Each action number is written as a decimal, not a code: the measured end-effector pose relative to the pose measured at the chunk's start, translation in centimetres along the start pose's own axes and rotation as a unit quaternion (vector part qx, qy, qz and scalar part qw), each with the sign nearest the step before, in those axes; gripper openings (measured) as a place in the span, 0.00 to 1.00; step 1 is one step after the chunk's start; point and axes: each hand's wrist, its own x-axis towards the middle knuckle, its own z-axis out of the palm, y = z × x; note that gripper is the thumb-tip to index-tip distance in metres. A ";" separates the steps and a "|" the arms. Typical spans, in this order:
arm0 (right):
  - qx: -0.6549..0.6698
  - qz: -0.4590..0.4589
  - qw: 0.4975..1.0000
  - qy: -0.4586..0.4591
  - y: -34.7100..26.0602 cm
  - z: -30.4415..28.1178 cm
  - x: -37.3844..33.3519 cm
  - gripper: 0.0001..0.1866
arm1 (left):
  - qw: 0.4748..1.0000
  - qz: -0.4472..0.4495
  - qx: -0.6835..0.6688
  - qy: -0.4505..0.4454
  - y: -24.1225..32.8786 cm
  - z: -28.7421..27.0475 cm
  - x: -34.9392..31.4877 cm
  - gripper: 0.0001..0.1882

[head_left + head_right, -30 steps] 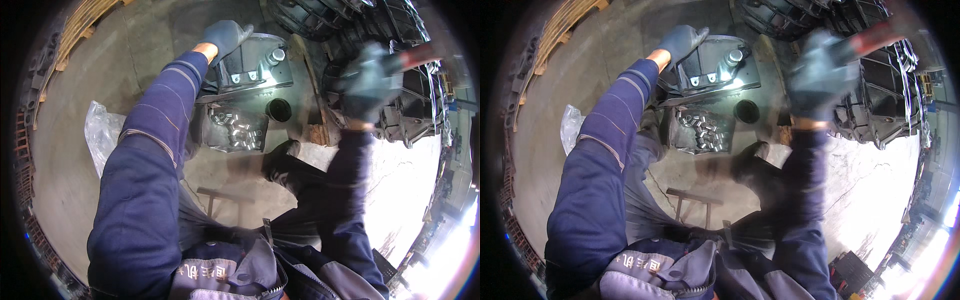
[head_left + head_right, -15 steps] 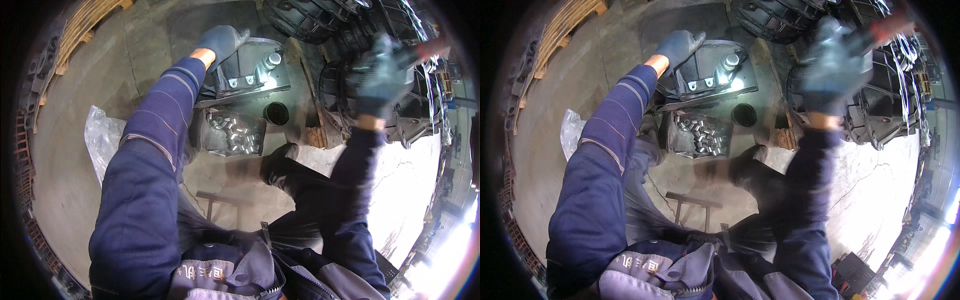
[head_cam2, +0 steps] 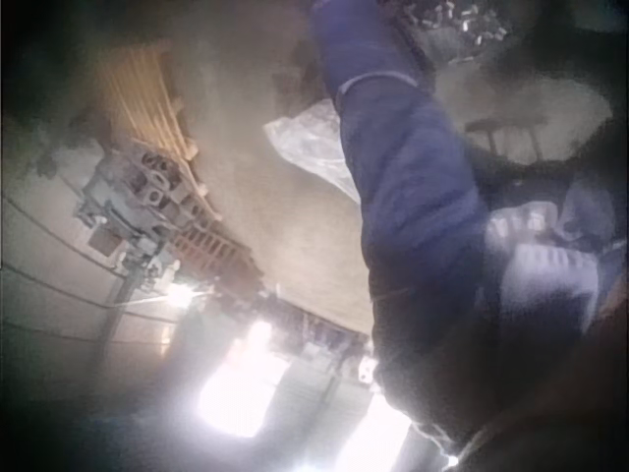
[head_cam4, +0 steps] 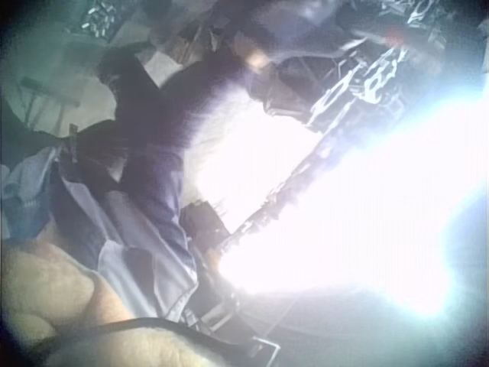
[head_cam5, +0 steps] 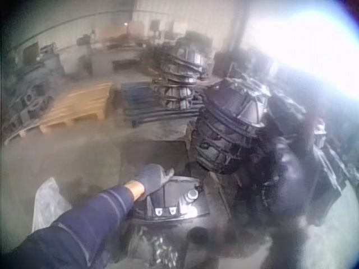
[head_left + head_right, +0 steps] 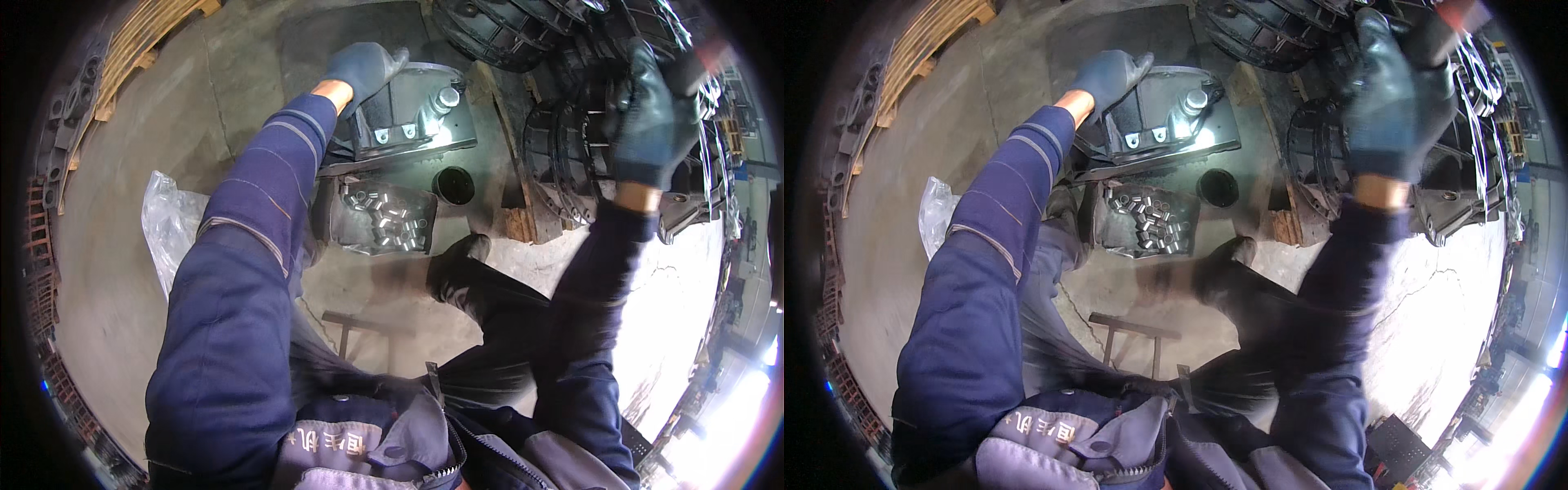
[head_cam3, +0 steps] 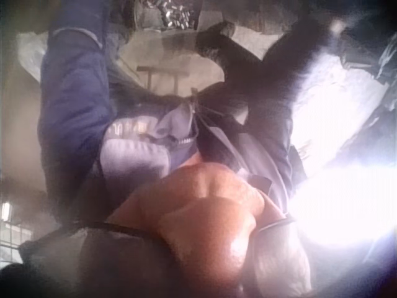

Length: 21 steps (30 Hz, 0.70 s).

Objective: The person sits on the floor and assembles a large metal mechanical housing. They insert small metal components into the housing and use a hammer to tap them into place. The person repeats this process for several components before moving the assembled part aside.

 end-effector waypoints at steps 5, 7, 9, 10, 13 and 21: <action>-0.330 0.162 0.884 -0.289 6.5 4.5 -12.7 0.18 | 0.999 -0.006 0.013 -0.033 -0.1 -0.7 0.8 0.38; -0.338 0.169 0.861 -0.340 8.5 2.8 -12.0 0.20 | 0.999 0.001 0.013 -0.030 -0.1 -1.2 1.0 0.38; -0.287 0.098 0.893 -0.333 8.1 1.2 -8.7 0.23 | 0.996 0.006 0.015 -0.083 0.2 -0.9 0.6 0.38; -0.313 0.128 0.886 -0.319 6.6 -0.2 -7.0 0.22 | 0.996 0.015 -0.006 -0.093 0.1 -1.0 0.7 0.37; -0.336 -0.059 0.917 -0.205 1.9 -1.1 -0.4 0.15 | 0.999 -0.021 0.008 -0.024 0.3 -0.1 0.1 0.37; -0.353 0.140 0.862 -0.336 6.3 4.5 -12.5 0.16 | 1.000 -0.006 -0.006 -0.004 -0.4 -0.1 1.3 0.41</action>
